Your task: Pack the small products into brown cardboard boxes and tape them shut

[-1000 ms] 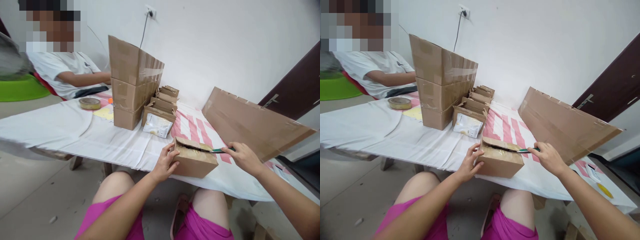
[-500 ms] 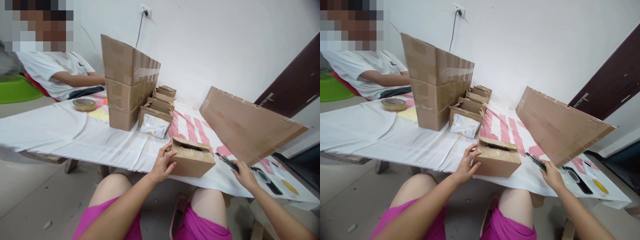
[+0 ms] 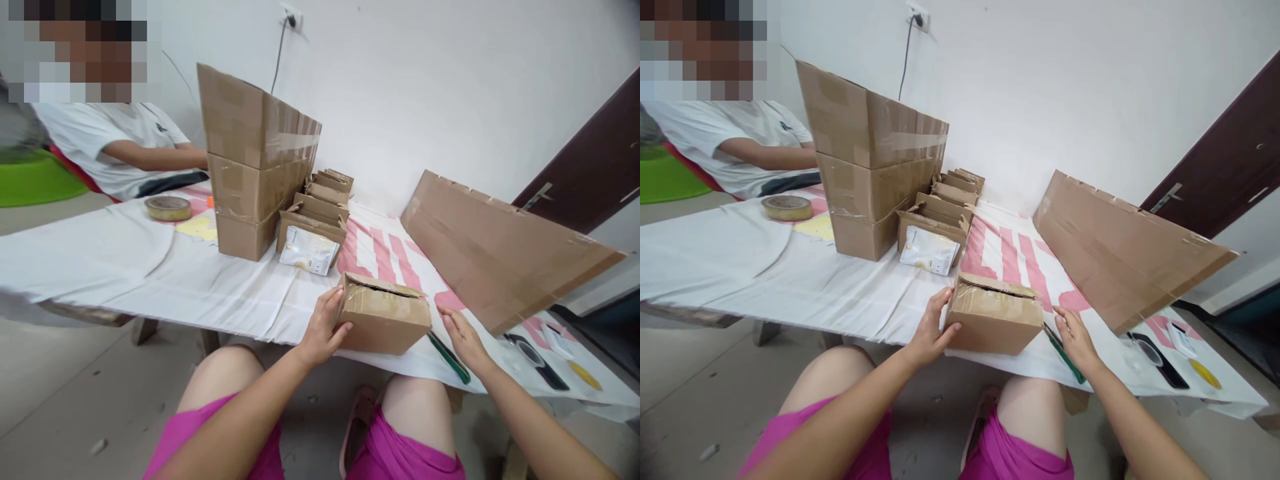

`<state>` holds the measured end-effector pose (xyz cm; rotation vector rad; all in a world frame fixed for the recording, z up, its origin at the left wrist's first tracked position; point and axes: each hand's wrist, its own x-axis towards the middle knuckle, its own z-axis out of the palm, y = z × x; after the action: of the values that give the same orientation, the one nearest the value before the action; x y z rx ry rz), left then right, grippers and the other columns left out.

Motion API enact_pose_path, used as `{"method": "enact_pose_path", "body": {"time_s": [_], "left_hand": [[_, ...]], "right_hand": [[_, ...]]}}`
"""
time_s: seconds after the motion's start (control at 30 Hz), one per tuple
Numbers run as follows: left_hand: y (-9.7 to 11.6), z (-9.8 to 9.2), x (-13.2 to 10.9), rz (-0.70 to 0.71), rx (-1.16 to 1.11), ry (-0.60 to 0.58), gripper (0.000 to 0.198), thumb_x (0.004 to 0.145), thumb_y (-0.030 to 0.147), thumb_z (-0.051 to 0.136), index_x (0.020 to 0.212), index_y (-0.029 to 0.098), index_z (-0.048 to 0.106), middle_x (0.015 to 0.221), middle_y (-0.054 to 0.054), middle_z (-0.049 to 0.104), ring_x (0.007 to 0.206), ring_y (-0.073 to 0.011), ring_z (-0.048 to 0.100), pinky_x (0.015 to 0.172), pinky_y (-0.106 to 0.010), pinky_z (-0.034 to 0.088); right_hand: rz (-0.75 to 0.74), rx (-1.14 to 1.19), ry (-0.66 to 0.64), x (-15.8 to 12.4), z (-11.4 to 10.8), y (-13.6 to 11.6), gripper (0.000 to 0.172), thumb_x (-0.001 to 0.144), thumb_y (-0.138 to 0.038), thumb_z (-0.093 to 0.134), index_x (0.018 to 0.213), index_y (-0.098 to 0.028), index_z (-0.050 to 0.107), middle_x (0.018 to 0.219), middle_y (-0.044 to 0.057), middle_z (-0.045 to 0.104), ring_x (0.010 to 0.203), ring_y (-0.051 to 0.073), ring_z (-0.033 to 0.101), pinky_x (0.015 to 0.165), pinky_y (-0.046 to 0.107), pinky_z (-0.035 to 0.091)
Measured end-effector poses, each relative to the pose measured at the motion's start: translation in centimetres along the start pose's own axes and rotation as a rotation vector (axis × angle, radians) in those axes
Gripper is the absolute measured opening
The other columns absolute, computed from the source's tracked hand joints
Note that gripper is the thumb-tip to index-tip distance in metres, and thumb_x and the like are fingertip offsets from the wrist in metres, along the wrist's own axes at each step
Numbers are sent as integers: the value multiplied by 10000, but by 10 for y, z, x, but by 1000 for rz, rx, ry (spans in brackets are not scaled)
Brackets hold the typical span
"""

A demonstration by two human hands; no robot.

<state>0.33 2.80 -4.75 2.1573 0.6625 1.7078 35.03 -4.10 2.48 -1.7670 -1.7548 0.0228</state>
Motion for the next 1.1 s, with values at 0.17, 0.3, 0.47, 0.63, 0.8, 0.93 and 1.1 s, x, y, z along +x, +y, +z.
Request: {"method": "enact_pose_path", "body": {"time_s": [0.17, 0.3, 0.47, 0.63, 0.8, 0.93, 1.1], "left_hand": [[1, -4, -1, -66, 1, -42, 617, 855, 252, 549, 1406, 254, 271, 1401, -146, 329, 1325, -291, 324, 1073, -525, 326], [1, -4, -3, -17, -22, -34, 604, 838, 162, 526, 1391, 279, 311, 1422, -136, 285, 1333, -287, 315, 1033, -496, 376], [3, 1, -6, 47, -18, 26, 563, 789, 16, 476, 1280, 294, 474, 1412, -102, 294, 1306, -272, 344, 979, -470, 424], [7, 0, -7, 81, -23, 13, 565, 705, -41, 483, 1163, 274, 586, 1378, -79, 330, 1274, -273, 364, 1008, -501, 403], [6, -6, -7, 118, -79, -28, 536, 799, 35, 454, 1272, 281, 515, 1381, -102, 355, 1280, -265, 372, 1022, -495, 391], [0, -10, -5, -10, -232, 82, 433, 955, 265, 324, 1386, 263, 363, 1335, -127, 447, 1264, -247, 416, 1024, -489, 382], [-8, -15, -4, -160, -291, -146, 1120, 635, 779, 529, 1483, 269, 6, 1560, -156, 16, 1426, -384, 50, 1126, -600, 110]], "right_hand": [[44, 356, -49, 5, -6, -62, 517, 889, -616, 317, 964, -224, 645, 1048, 89, 665, 994, 232, 601, 923, 418, 460], [-45, 522, -190, 0, -10, -78, 542, 919, -570, 290, 562, -216, 494, 697, 44, 609, 763, 190, 600, 776, 367, 502], [-272, 87, -325, -3, -13, -92, 227, 817, -424, 607, 755, -211, 561, 787, 31, 606, 768, 180, 584, 691, 324, 497], [-550, -267, -318, -1, -5, -109, 361, 814, -261, 608, 1170, -250, 551, 1211, 94, 576, 1101, 244, 540, 908, 430, 465], [-593, -365, -416, 10, 5, -117, 232, 744, -170, 665, 957, -200, 578, 1034, 73, 649, 1145, 267, 497, 941, 437, 411], [-685, -460, -439, 14, 9, -122, 114, 757, -199, 665, 796, -192, 558, 854, 49, 641, 1058, 249, 524, 983, 445, 324], [-807, -577, -407, -6, 8, -121, 161, 849, -267, 575, 711, -191, 542, 713, 20, 574, 762, 181, 497, 766, 349, 351]]}}
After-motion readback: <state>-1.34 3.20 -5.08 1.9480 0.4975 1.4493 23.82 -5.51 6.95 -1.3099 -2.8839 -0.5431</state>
